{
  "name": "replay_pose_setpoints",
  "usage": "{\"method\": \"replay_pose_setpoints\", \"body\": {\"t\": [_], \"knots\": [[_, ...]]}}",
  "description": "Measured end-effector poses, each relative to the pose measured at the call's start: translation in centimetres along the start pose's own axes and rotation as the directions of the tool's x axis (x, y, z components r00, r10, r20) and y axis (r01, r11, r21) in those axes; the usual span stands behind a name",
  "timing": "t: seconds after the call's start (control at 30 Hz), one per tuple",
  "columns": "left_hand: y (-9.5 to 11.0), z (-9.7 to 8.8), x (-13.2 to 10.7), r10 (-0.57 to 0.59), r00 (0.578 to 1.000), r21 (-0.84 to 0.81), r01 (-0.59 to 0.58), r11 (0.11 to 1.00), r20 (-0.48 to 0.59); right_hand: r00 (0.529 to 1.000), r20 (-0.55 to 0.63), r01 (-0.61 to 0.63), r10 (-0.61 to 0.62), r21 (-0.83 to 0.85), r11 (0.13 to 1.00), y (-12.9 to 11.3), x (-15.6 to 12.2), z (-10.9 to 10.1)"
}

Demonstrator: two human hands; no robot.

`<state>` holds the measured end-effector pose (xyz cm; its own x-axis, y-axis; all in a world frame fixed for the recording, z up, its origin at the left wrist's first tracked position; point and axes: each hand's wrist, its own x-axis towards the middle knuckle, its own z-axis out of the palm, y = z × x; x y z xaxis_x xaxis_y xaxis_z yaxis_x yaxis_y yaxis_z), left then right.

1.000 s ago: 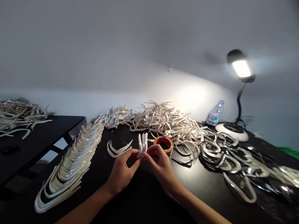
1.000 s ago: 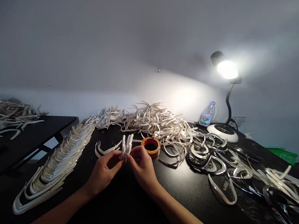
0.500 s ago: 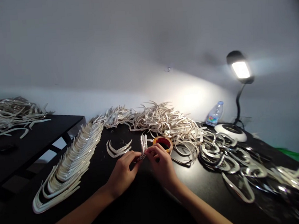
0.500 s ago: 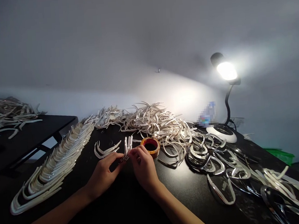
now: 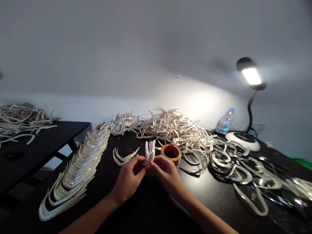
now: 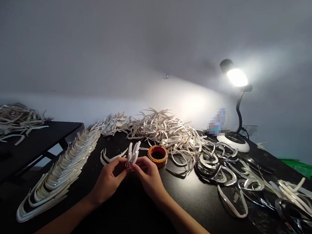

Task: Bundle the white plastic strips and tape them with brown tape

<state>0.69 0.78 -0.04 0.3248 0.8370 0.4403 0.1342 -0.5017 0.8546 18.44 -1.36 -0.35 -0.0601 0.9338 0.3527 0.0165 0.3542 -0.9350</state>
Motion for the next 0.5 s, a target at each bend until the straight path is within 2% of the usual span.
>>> {"method": "replay_pose_setpoints", "body": {"t": [0.2,0.4,0.5], "knots": [[0.0,0.0,-0.1,0.000,0.999,-0.009,0.000,1.000,0.038,0.997,-0.054,-0.043,0.049,0.109,0.993,0.7,0.2,-0.1],[-0.3,-0.2,0.1,0.016,1.000,0.039,-0.017,0.999,0.027,0.996,-0.027,-0.078,0.086,0.213,0.974,0.9,0.3,-0.3],[-0.3,-0.2,0.1,-0.005,0.999,-0.003,0.006,1.000,0.048,0.996,-0.008,-0.083,0.087,0.211,0.974,0.4,0.2,-0.3]]}}
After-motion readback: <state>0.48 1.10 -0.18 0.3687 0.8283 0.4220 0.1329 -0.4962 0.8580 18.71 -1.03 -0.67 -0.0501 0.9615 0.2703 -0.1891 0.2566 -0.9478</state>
